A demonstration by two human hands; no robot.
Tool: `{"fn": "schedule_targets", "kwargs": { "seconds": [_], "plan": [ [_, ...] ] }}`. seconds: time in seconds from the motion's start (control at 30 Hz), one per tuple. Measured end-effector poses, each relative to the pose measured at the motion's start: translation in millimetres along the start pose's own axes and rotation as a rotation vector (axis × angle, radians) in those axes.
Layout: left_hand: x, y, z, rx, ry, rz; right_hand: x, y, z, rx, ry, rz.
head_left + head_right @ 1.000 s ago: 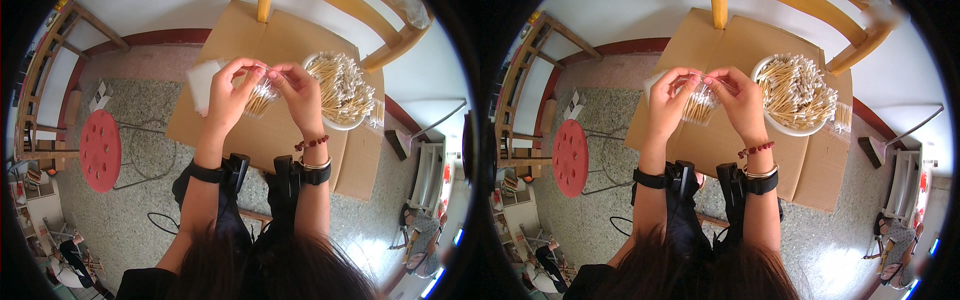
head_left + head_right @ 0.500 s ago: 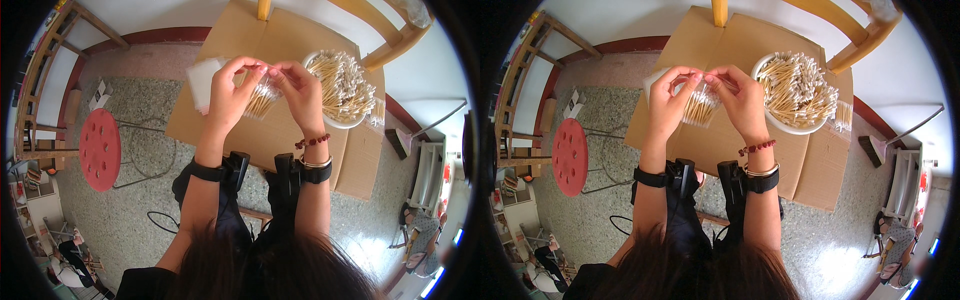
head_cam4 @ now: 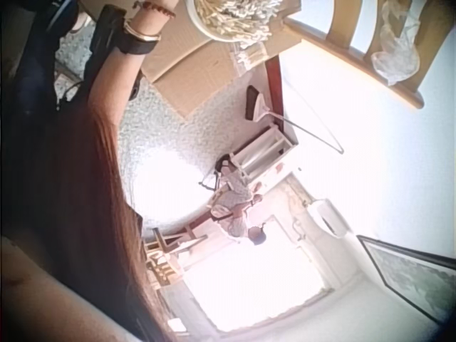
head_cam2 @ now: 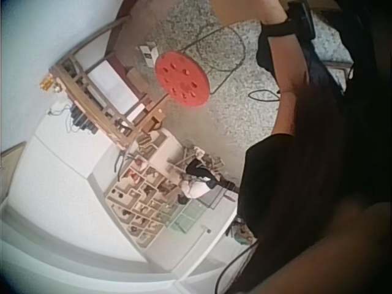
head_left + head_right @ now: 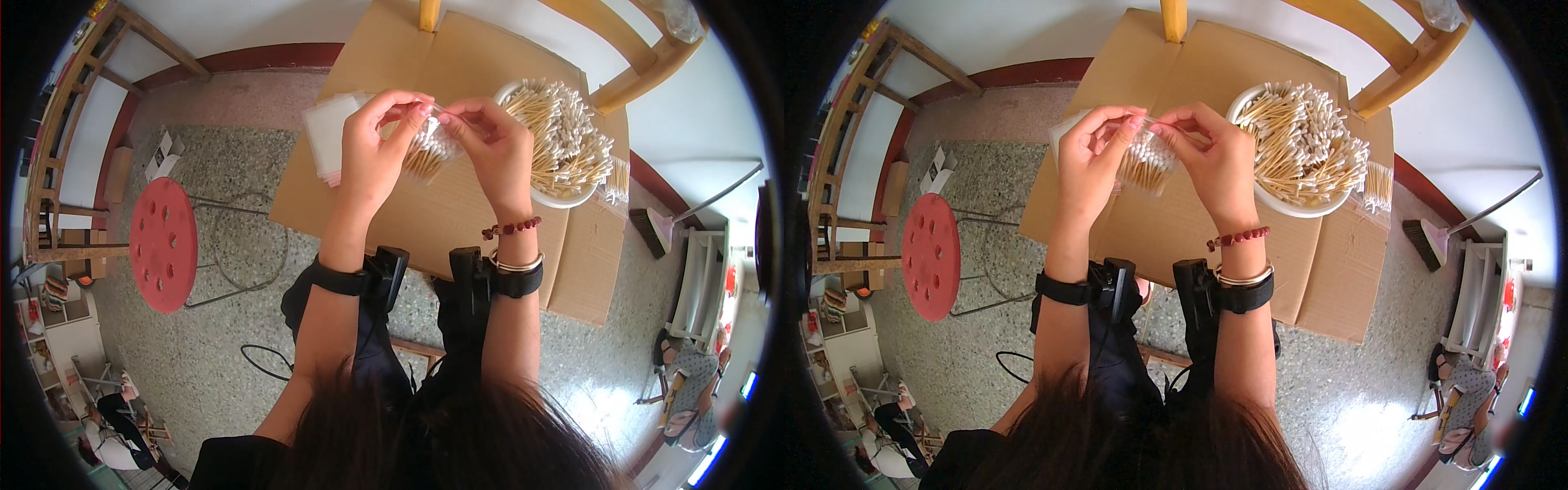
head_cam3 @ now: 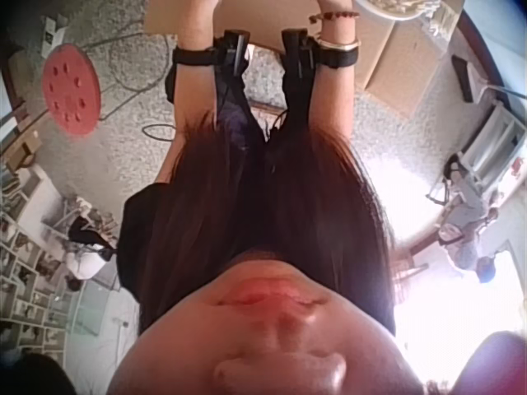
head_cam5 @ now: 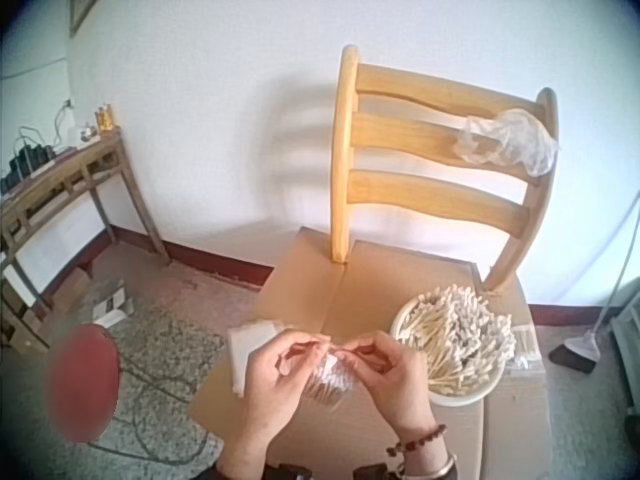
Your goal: Packaging cotton swabs from a bowl into small plastic zip bags on a makeshift cardboard workbench.
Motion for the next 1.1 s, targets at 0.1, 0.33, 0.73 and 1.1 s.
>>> {"fn": "schedule_targets", "kwargs": {
  "seconds": [0.1, 0.33, 0.73, 1.1],
  "plan": [
    [0, 0, 0, 0.003, 0.003, 0.004, -1, 2, 0, -0.061, -0.001, 0.011],
    [0, 3, 1, 0.005, -0.002, 0.035, -1, 2, -1, -0.128, 0.004, 0.045],
    [-1, 2, 1, -0.007, -0.021, 0.104, -3, 9, 3, -0.274, 0.024, 0.101],
    [0, 4, 2, 0.026, 0.02, 0.138, -1, -2, 4, -0.086, 0.016, -0.062]
  ]
}}
Point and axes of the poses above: each hand's wrist, its own x-axis towards the middle knuckle, its own z-axis out of the back of the hand, y = z × x, the point moved 3 cm from there along x, towards the middle knuckle, and after that the axes turned 2 degrees about z, right-handed, at the moved point
